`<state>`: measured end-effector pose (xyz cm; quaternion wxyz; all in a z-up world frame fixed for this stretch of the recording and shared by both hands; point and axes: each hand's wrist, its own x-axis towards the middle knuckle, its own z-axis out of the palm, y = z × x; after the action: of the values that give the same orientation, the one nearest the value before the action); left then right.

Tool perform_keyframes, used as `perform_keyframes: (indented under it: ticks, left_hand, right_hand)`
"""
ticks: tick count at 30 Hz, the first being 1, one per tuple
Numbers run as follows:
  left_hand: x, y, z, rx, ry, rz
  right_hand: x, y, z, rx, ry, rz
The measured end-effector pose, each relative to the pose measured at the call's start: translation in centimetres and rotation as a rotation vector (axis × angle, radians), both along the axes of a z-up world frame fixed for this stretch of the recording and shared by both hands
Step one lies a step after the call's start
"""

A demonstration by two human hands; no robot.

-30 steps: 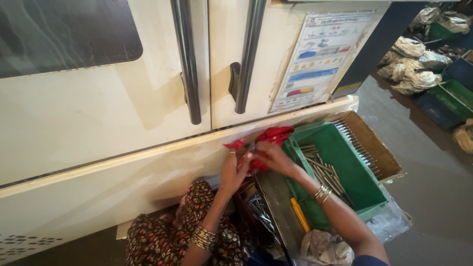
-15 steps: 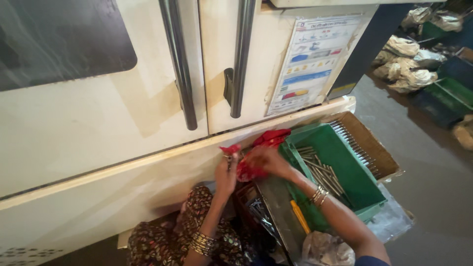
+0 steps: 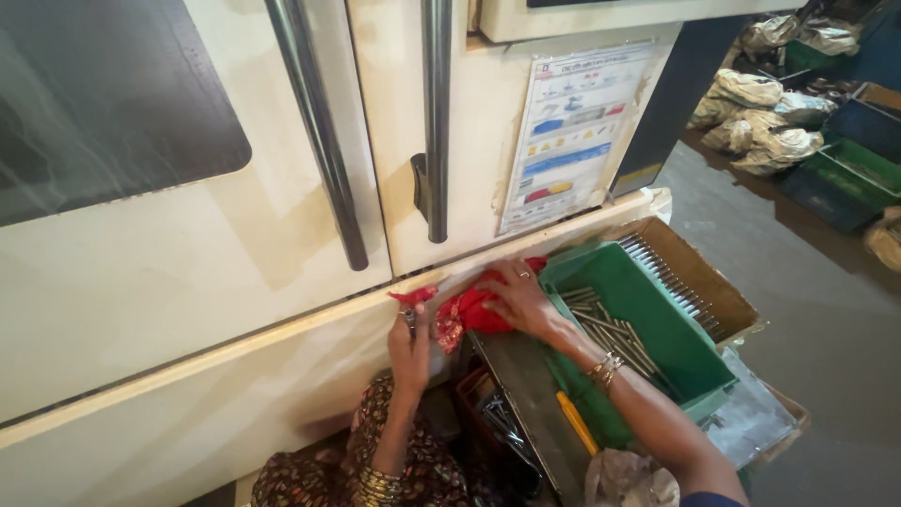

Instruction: The person operates a lathe to machine metal rods, then removes each rod and wipes it with a red cloth. They use a yellow deburring tool to smooth the rod ends and a digital caliper to measure dimensions. Finished rods are placed into a green bin.

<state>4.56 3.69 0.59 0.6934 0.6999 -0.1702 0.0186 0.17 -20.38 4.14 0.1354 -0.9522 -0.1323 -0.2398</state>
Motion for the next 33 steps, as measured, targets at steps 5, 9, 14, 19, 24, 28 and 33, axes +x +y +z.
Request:
perform_keyframes:
  ticks: [5, 9, 14, 19, 24, 28, 33]
  left_hand:
    - [0.9, 2.2, 3.8, -0.168, -0.096, 0.100]
    - [3.4, 4.0, 8.7, -0.364, -0.156, 0.187]
    - [6.3, 5.5, 15.0, -0.368, -0.501, 0.223]
    - [5.9, 5.3, 17.6, -0.336, -0.659, 0.181]
    - [0.5, 7.3, 13.9, -0.364, -0.208, 0.018]
    - [-2.4, 9.1, 6.1, -0.131, 0.131, -0.150]
    - [-3.0, 9.5, -8.0, -0.178, 0.802, -0.350]
  right_hand:
    - [0.2, -2.2, -2.0, 0.037, 0.003, -0.105]
    - [0.7, -4.1, -5.1, -0.043, 0.063, -0.211]
    - [1.4, -6.0, -8.4, -0.367, 0.180, -0.235]
    - [1.4, -4.8, -5.8, -0.130, 0.150, -0.205]
    - [-4.4, -2.0, 2.7, 0.223, -0.077, -0.094]
    - [-16.1, -3.3, 5.1, 0.266, -0.533, -0.512]
    - [-30.6, -9.5, -2.8, 0.496, -0.327, -1.485]
